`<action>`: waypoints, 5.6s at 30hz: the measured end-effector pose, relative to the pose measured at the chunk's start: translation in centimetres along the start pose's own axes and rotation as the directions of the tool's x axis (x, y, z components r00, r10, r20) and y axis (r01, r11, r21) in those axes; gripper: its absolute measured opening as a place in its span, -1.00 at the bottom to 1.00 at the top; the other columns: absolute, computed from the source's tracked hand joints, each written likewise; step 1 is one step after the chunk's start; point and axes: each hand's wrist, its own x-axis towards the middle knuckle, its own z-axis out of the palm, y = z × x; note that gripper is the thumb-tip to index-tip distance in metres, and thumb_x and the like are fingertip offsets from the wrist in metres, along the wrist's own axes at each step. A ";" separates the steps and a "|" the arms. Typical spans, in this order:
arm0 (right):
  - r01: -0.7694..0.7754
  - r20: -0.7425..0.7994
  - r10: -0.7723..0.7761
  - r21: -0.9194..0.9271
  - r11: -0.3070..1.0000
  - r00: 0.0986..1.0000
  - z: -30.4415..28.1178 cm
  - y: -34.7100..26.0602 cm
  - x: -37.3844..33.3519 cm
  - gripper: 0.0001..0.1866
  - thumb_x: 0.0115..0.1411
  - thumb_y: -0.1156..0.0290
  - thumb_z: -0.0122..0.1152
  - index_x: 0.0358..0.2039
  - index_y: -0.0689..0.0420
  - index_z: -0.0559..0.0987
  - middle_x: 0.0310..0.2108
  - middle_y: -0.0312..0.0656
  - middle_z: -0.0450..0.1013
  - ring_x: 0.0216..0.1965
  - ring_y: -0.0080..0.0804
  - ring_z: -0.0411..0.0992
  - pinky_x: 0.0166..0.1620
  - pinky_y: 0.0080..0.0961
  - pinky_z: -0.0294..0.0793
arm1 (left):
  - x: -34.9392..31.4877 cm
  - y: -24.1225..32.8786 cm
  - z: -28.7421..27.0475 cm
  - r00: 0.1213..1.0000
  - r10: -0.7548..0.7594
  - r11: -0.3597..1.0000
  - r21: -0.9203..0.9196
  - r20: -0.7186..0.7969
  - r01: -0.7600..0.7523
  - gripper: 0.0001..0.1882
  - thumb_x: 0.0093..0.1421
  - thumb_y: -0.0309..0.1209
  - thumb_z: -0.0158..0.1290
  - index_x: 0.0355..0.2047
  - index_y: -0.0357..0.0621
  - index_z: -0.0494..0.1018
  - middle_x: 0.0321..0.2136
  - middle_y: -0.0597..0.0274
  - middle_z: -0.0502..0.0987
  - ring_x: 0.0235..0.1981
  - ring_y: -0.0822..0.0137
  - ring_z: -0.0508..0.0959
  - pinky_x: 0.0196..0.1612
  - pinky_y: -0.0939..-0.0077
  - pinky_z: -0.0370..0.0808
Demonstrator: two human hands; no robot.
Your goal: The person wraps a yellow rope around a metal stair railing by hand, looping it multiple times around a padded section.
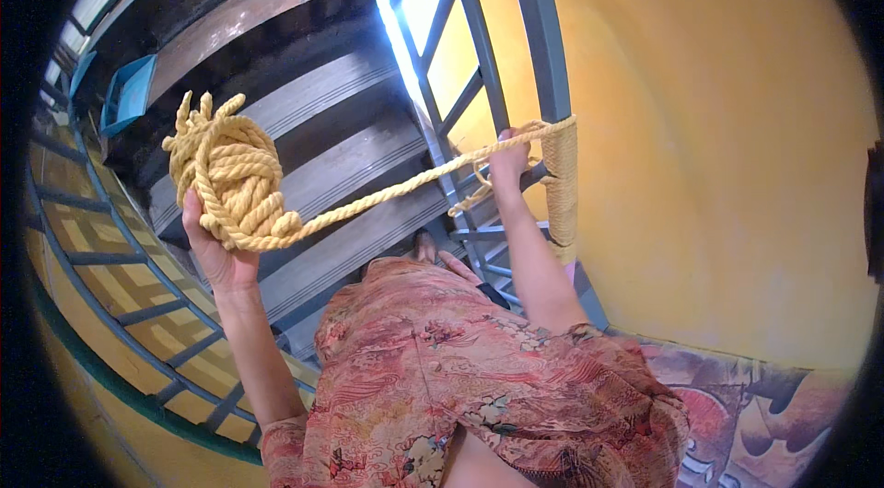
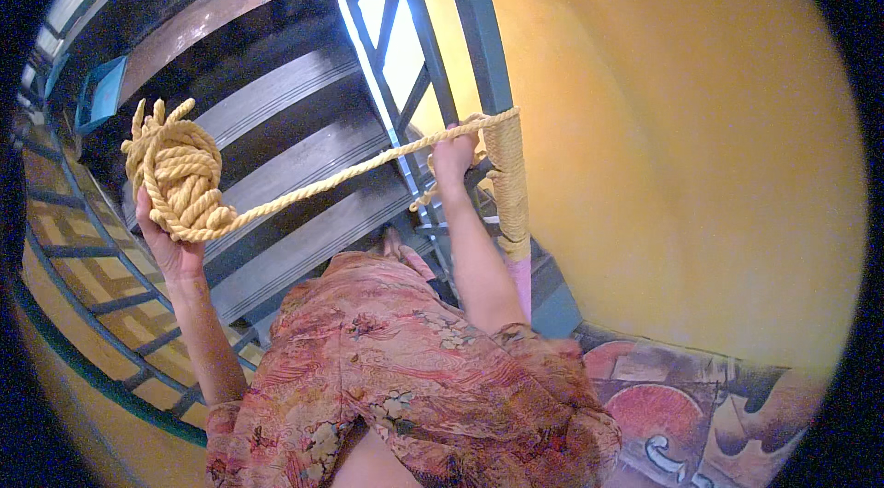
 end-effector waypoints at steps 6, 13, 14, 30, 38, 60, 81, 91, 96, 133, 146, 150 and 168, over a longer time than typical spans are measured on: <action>0.733 0.759 0.035 -0.638 0.235 0.650 -2.6 -0.9 -9.0 -0.72 0.26 0.32 -0.02 -0.36 0.28 0.53 -0.45 0.09 0.46 -0.40 0.02 0.47 -0.25 -0.19 0.47 | -0.2 0.6 -0.7 0.999 -0.038 0.999 -0.013 0.009 0.038 -0.40 0.24 -0.12 0.00 0.17 -0.20 0.19 0.06 0.00 0.38 0.04 0.04 0.46 0.06 0.04 0.48; 0.652 0.960 0.133 -0.266 0.710 0.247 -2.0 1.9 -21.6 -0.68 0.18 0.15 0.15 -0.25 0.15 0.56 -0.22 0.06 0.48 -0.22 0.01 0.48 -0.16 -0.20 0.46 | 3.2 -2.4 1.9 0.971 -0.168 0.981 -0.071 0.169 0.182 -0.39 0.21 -0.08 0.03 0.15 -0.18 0.22 0.03 0.01 0.41 0.01 0.07 0.48 0.05 0.07 0.49; 0.694 0.957 0.019 -0.223 0.685 0.289 -2.0 1.8 -21.8 -0.68 0.15 0.16 0.19 -0.23 0.14 0.56 -0.15 0.03 0.47 -0.20 -0.01 0.48 -0.14 -0.22 0.46 | 3.2 -2.5 2.1 0.968 -0.180 0.979 -0.067 0.177 0.195 -0.39 0.21 -0.08 0.03 0.15 -0.18 0.22 0.03 0.01 0.41 0.01 0.07 0.48 0.05 0.07 0.49; 0.830 0.557 -0.661 -0.098 0.549 0.502 4.4 -11.4 -20.4 -0.36 0.09 0.34 0.28 0.16 0.25 0.29 0.13 -0.03 0.29 0.17 -0.18 0.26 0.27 -0.29 0.08 | -1.1 -2.1 3.3 0.918 -0.363 0.932 0.045 0.160 0.361 -0.12 0.00 -0.01 0.14 0.22 -0.23 0.12 0.08 -0.06 0.35 0.05 0.05 0.45 0.12 0.10 0.43; 0.754 0.968 -0.033 -0.173 0.634 0.249 5.5 -10.3 -20.5 -0.85 0.14 0.38 0.22 -0.42 0.22 0.57 -0.56 -0.18 0.47 -0.45 -0.39 0.47 -0.28 -0.38 0.42 | -0.4 -0.7 1.6 0.907 -0.405 0.899 0.228 0.114 0.373 -0.22 0.00 -0.19 0.16 0.16 -0.34 0.17 0.01 -0.04 0.41 -0.02 0.13 0.50 0.06 0.24 0.48; 0.504 0.586 -0.483 0.143 0.852 0.650 -0.1 -16.9 -14.1 -0.01 -0.22 0.39 0.55 0.21 0.21 0.18 0.12 -0.07 0.27 0.12 -0.27 0.31 0.16 -0.35 0.33 | -2.1 -11.4 13.9 0.828 -0.269 0.758 0.639 0.491 -0.133 -0.36 0.32 -0.19 -0.16 0.31 -0.19 -0.05 0.26 0.01 0.10 0.25 0.04 0.21 0.05 0.17 0.46; -0.169 0.725 0.338 -0.298 0.940 0.601 -2.5 -14.8 7.4 -0.17 0.25 -0.31 -0.28 0.14 0.22 0.38 0.07 -0.10 0.40 0.09 -0.41 0.34 0.17 -0.46 0.28 | 11.6 -32.1 15.0 0.798 -0.601 0.722 0.452 0.037 0.523 -0.17 0.10 0.06 0.16 0.25 0.25 -0.05 0.19 0.18 0.19 0.12 -0.02 0.32 -0.03 -0.13 0.41; 0.280 0.561 0.047 -0.483 0.830 0.826 -2.9 -16.5 7.7 -0.50 0.31 0.06 -0.04 -0.11 0.30 0.56 -0.18 -0.05 0.53 -0.16 -0.39 0.50 -0.01 -0.46 0.41 | 13.2 -32.6 14.5 0.883 -0.468 0.768 0.491 -0.006 0.411 -0.52 0.16 -0.23 0.11 0.03 -0.04 0.23 -0.10 0.19 0.46 -0.10 0.19 0.53 -0.21 0.14 0.57; 0.543 0.390 -0.494 -0.019 0.839 0.777 -5.1 -20.7 1.1 -0.78 0.27 0.46 0.02 -0.21 0.32 0.58 -0.44 -0.17 0.52 -0.46 -0.51 0.49 -0.31 -0.63 0.47 | 12.2 -26.4 11.1 0.913 -0.401 0.868 0.353 0.079 0.350 -0.36 0.08 -0.25 0.19 0.13 -0.16 0.23 0.00 0.11 0.44 -0.01 0.21 0.50 0.04 0.16 0.46; -0.284 0.619 0.069 0.257 0.924 0.782 -3.4 -18.9 -17.6 -0.31 0.06 0.28 0.24 0.17 0.24 0.22 0.01 -0.09 0.40 0.00 -0.28 0.44 0.04 -0.31 0.49 | 4.1 -13.8 9.0 0.970 -0.233 0.642 0.761 0.076 0.095 -0.68 0.28 -0.31 -0.01 -0.03 -0.23 0.42 -0.21 0.11 0.54 -0.34 0.51 0.52 -0.53 0.71 0.37; 0.391 0.387 -0.306 -0.161 0.906 0.870 -5.1 -22.0 5.5 -0.30 -0.05 0.20 0.47 -0.02 0.31 0.32 -0.24 -0.14 0.45 -0.26 -0.45 0.48 -0.38 -0.58 0.51 | 12.6 -31.4 14.4 0.835 -0.523 0.707 0.633 0.169 0.315 -0.37 0.33 0.02 -0.18 0.22 -0.17 0.16 0.01 0.01 0.43 -0.01 0.19 0.47 -0.02 0.35 0.42; -0.056 0.595 0.167 -0.201 0.978 0.786 -1.5 -16.0 6.1 -0.45 0.22 0.00 0.10 -0.05 0.26 0.46 -0.28 -0.19 0.51 -0.31 -0.50 0.46 -0.25 -0.52 0.48 | 13.0 -32.9 14.4 0.768 -0.639 0.716 0.400 0.046 0.572 -0.40 0.23 -0.01 0.02 0.13 -0.13 0.25 -0.03 0.12 0.45 -0.02 0.22 0.48 0.00 0.31 0.45; 0.782 0.988 -0.131 -0.016 -0.623 -0.084 -8.0 -2.2 -1.0 -0.69 -0.08 0.25 0.27 -0.41 0.22 0.54 -0.23 -0.10 0.49 -0.09 -0.13 0.41 -0.02 -0.22 0.37 | 12.3 -29.4 13.1 0.753 -0.649 0.759 0.142 0.107 0.635 -0.53 0.17 -0.13 0.10 -0.03 -0.18 0.38 -0.27 0.16 0.56 -0.30 0.31 0.60 -0.28 0.38 0.60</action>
